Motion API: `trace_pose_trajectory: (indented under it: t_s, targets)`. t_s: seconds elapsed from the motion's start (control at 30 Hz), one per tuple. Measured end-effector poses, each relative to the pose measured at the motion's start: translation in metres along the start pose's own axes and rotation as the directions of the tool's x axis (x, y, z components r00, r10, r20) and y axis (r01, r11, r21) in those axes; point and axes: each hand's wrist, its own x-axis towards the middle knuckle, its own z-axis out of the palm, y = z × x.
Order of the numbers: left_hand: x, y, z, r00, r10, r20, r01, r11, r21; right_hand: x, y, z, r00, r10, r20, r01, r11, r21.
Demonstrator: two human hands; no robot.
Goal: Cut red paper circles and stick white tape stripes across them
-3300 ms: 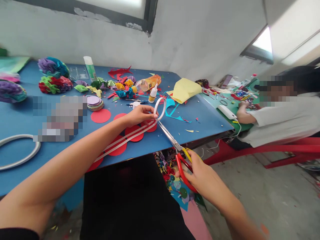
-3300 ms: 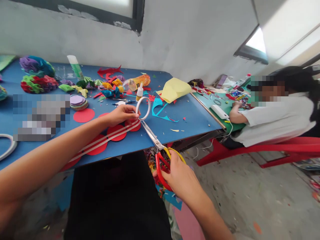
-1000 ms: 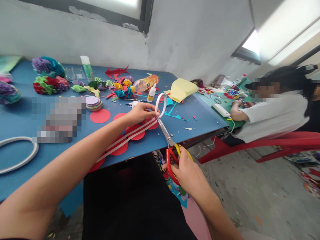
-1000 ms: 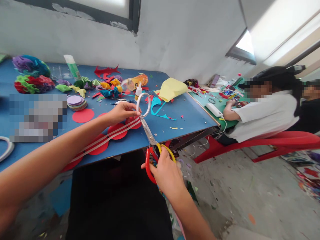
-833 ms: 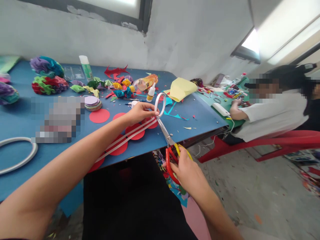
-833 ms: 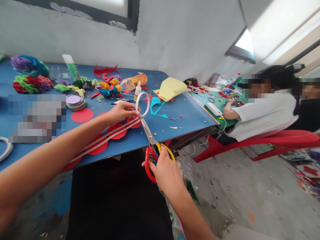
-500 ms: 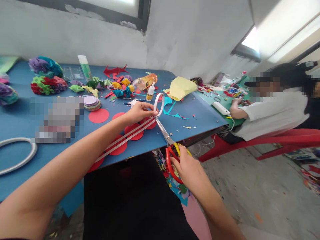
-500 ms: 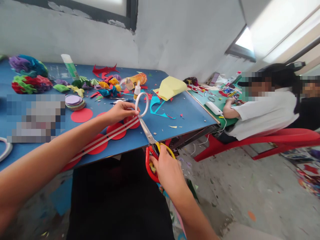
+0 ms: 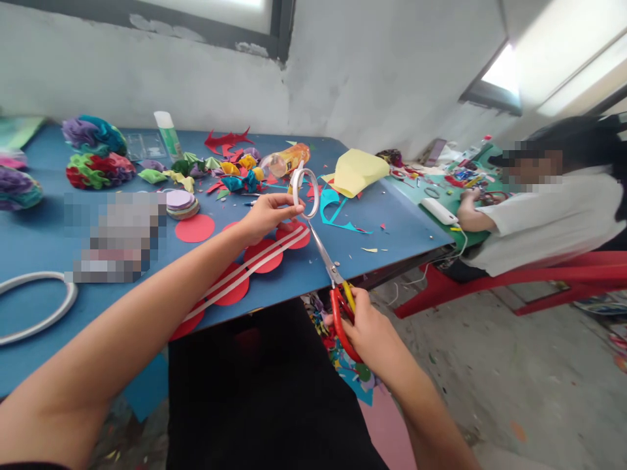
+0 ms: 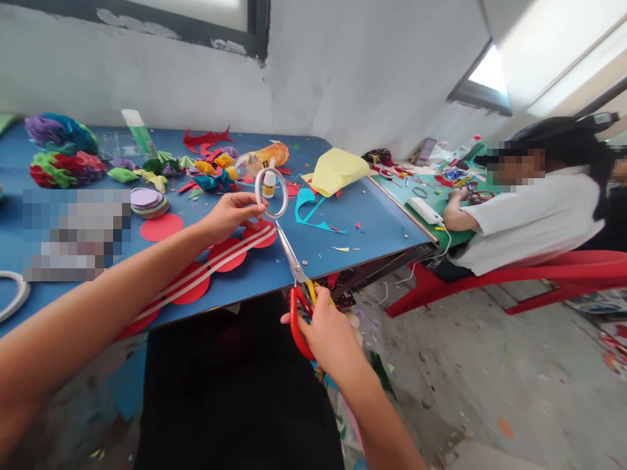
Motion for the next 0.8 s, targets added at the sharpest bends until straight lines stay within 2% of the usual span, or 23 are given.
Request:
trace_pose_trajectory:
  t_s: [0.1,0.27,0.47,0.6,0.7,0.8]
  targets:
    - [0.001,-0.002,-0.001,1.0,-0.014,0.002,0.014,1.0,-0.016,0.0,-0.002,-0.003,1.0,0.006,0.016,-0.005,1.0,-0.002]
    - [0.002,-0.004,-0.003,1.0,-0.018,0.001,0.018,0.999,-0.03,-0.001,-0.001,-0.012,0.998,-0.031,0.063,0.023,0.992,0.127]
    - [0.003,-0.005,-0.005,1.0,-0.02,-0.003,0.02,0.999,-0.043,0.007,0.023,-0.022,0.996,-0.002,-0.092,0.0,1.0,-0.025]
    - [0.003,-0.006,-0.006,0.999,-0.04,-0.003,0.04,0.998,-0.052,0.028,0.038,-0.034,0.984,-0.059,-0.17,0.034,0.988,-0.151]
    - [0.002,-0.008,-0.007,0.998,-0.058,-0.007,0.058,0.997,-0.058,0.054,0.042,-0.044,0.954,-0.146,-0.26,0.074,0.961,-0.267]
    - [0.002,-0.011,-0.007,0.997,-0.08,-0.013,0.079,0.994,-0.069,0.083,0.042,-0.053,0.918,-0.273,-0.287,0.183,0.935,-0.305]
